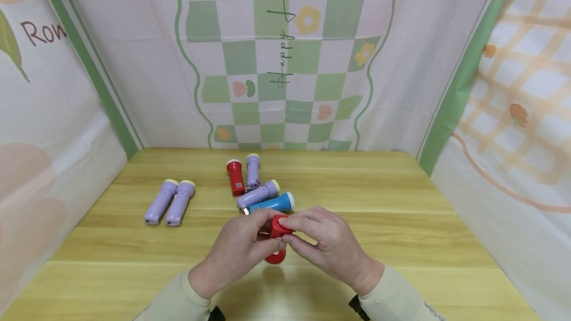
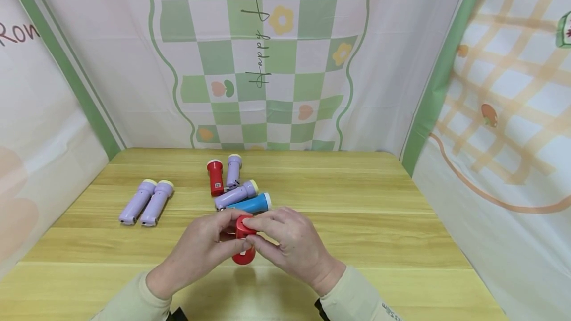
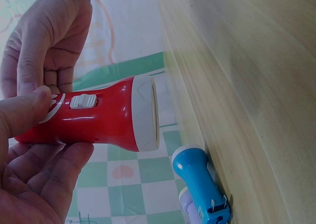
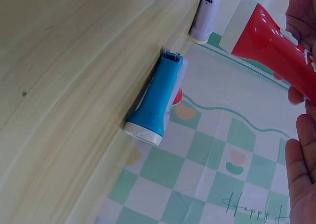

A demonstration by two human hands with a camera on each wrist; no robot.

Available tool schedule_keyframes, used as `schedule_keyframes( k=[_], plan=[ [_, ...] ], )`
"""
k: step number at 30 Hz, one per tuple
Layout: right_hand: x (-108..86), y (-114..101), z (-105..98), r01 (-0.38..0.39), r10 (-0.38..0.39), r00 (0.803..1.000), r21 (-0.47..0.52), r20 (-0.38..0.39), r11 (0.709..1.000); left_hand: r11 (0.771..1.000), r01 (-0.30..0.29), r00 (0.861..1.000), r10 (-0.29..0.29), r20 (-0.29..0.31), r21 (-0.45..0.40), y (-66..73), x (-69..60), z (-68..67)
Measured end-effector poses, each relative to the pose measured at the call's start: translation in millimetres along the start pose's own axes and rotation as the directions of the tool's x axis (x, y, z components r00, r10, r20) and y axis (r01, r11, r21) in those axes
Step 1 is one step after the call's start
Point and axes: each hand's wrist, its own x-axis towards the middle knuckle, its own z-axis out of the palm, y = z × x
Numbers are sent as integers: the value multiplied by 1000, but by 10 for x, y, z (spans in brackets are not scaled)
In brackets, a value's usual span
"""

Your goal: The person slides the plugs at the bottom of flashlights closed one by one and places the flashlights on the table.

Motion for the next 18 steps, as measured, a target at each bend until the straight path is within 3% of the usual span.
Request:
schedule_keyframes(
  k=[7, 18],
  plan=[
    [-16, -3, -5, -13, 13, 1000, -14, 16, 1000, 1000, -12, 1000, 12, -9, -3, -1, 2, 6],
    [-32, 2, -7, -24, 25, 999, -27, 42, 999, 1000, 15, 1000, -15, 5, -10, -1, -2, 3]
  ],
)
